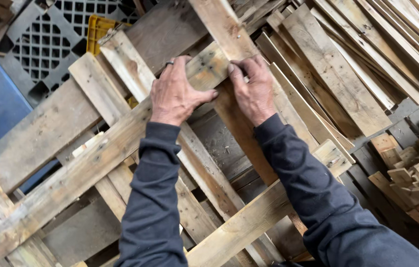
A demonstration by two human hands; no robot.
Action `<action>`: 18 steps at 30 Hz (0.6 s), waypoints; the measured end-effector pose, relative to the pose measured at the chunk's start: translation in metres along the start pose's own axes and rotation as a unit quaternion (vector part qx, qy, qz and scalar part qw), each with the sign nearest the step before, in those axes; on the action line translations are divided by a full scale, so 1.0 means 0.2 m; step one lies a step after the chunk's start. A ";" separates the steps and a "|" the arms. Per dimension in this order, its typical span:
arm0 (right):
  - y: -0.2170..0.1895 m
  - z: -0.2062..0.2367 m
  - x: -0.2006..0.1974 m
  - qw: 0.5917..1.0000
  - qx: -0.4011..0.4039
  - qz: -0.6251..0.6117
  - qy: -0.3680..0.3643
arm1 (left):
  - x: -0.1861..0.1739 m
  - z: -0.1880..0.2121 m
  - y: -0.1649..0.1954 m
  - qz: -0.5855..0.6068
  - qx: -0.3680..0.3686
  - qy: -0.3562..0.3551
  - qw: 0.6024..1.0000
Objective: The person disassembles wooden pallets, prying apart planks and pulling nails out of the wood using the claw of a hammer. They stack the separated planks aside and retrieve nails from a wooden box of nails while working through the pallets.
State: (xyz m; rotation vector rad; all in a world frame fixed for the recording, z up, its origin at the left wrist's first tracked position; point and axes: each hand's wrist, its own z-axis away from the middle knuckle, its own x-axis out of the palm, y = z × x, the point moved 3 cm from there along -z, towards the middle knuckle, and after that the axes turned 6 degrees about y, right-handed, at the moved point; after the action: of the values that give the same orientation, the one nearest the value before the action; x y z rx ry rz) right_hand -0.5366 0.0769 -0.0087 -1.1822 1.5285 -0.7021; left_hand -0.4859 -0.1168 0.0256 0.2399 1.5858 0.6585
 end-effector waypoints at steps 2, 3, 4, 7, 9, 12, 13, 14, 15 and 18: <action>0.01 0.00 0.00 1.000 0.017 0.006 0.009 | -0.03 0.00 0.04 0.011 0.016 -0.003 1.000; 0.01 0.01 -0.01 1.000 0.024 0.008 0.013 | -0.04 -0.01 0.06 0.007 0.029 0.004 1.000; 0.02 0.01 -0.01 0.999 0.036 -0.003 0.013 | -0.05 -0.01 0.08 0.006 0.039 0.012 0.999; 0.03 0.01 -0.01 0.997 0.069 -0.025 0.001 | -0.06 -0.01 0.09 -0.016 -0.016 -0.002 1.000; 0.02 0.01 -0.01 0.997 0.069 -0.023 -0.016 | -0.07 -0.01 0.09 -0.006 0.014 0.007 1.000; 0.02 0.01 -0.02 0.998 0.054 -0.023 -0.033 | -0.07 -0.02 0.07 -0.049 0.019 -0.013 0.999; 0.01 0.00 -0.02 0.998 0.043 -0.010 -0.037 | -0.07 -0.03 0.06 -0.071 0.012 -0.028 0.997; 0.01 0.01 -0.02 0.999 0.030 0.001 -0.040 | -0.08 -0.03 0.06 -0.072 0.027 -0.019 0.997; 0.00 0.01 -0.02 0.999 0.014 0.013 -0.041 | -0.08 -0.04 0.06 -0.073 0.044 -0.007 0.996; 0.01 0.00 -0.01 0.999 0.029 0.004 -0.043 | -0.07 -0.05 0.04 -0.079 0.044 -0.017 0.996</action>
State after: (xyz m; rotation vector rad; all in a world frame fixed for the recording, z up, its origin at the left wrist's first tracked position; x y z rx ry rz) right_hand -0.5362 0.0787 -0.0093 -1.1469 1.4318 -0.6769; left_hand -0.4959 -0.1202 0.0424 0.1882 1.5855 0.4604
